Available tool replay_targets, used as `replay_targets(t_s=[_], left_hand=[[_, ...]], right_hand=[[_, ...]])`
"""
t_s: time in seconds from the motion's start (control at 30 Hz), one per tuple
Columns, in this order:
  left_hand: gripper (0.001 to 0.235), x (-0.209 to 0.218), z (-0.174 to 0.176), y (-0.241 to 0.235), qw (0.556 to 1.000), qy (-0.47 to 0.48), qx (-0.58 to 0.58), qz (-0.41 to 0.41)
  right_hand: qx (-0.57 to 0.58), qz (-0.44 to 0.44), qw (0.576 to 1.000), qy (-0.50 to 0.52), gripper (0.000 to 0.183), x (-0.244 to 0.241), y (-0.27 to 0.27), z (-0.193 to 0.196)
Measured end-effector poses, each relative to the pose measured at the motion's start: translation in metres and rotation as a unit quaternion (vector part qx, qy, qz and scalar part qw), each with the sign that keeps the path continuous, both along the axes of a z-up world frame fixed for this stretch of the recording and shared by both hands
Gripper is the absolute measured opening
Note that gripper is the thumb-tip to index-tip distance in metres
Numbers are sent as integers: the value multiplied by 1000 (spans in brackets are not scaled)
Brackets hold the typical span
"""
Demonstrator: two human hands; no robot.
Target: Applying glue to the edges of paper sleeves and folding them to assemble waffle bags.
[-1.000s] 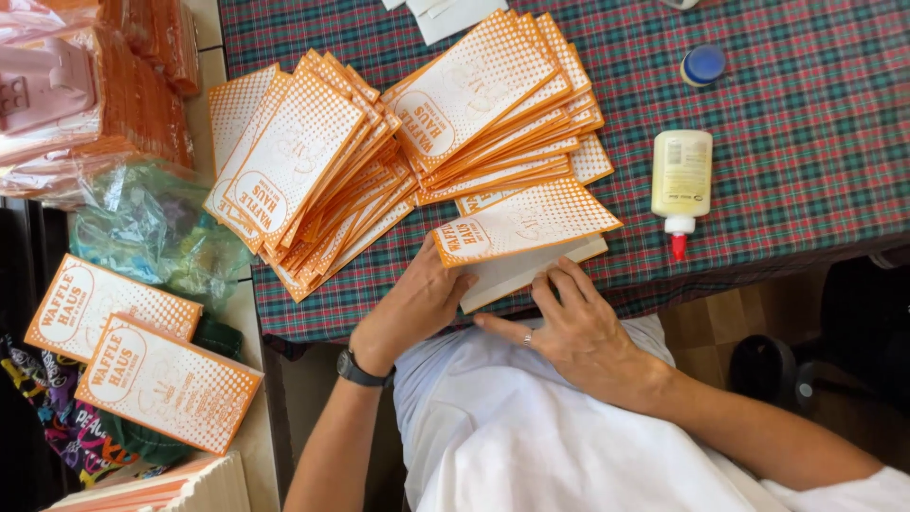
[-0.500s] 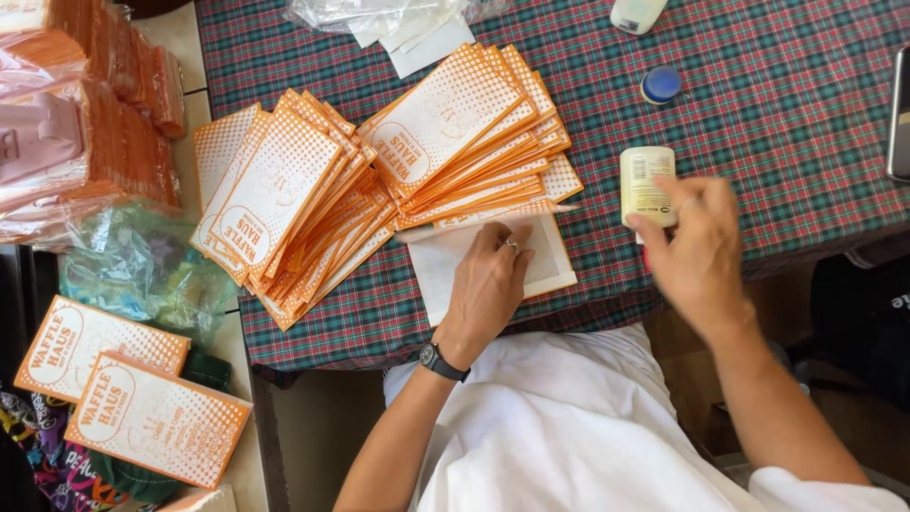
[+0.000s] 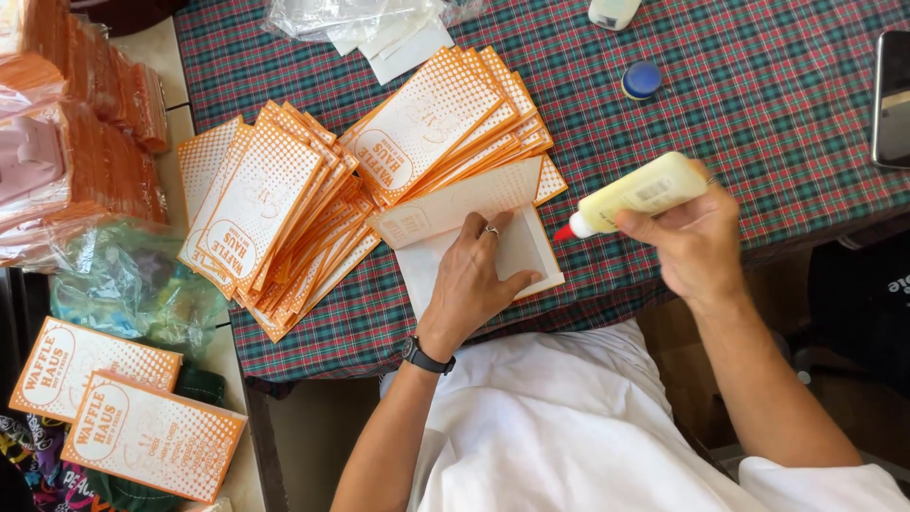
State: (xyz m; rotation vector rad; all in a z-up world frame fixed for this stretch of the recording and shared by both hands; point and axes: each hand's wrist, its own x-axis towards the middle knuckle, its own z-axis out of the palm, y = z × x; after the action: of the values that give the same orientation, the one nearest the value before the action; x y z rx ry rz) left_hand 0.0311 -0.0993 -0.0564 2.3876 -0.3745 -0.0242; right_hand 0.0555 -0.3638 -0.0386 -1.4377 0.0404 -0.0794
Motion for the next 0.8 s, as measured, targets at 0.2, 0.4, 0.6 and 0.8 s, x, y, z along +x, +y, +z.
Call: replay_targets(t_s=[0.2, 0.4, 0.6, 0.8], left_hand=[[94, 2, 51, 0, 993, 113, -35, 6], [103, -1, 51, -2, 994, 110, -26, 4], [108, 0, 50, -1, 993, 119, -27, -1], [115, 0, 49, -2, 993, 115, -23, -4]], right_hand=[[-129, 28, 981, -139, 43, 4, 16, -30], [-221, -4, 956, -192, 41, -5, 17, -23], [-186, -18, 954, -236, 37, 27, 39, -31], [-198, -4, 957, -212, 40, 12, 27, -26]])
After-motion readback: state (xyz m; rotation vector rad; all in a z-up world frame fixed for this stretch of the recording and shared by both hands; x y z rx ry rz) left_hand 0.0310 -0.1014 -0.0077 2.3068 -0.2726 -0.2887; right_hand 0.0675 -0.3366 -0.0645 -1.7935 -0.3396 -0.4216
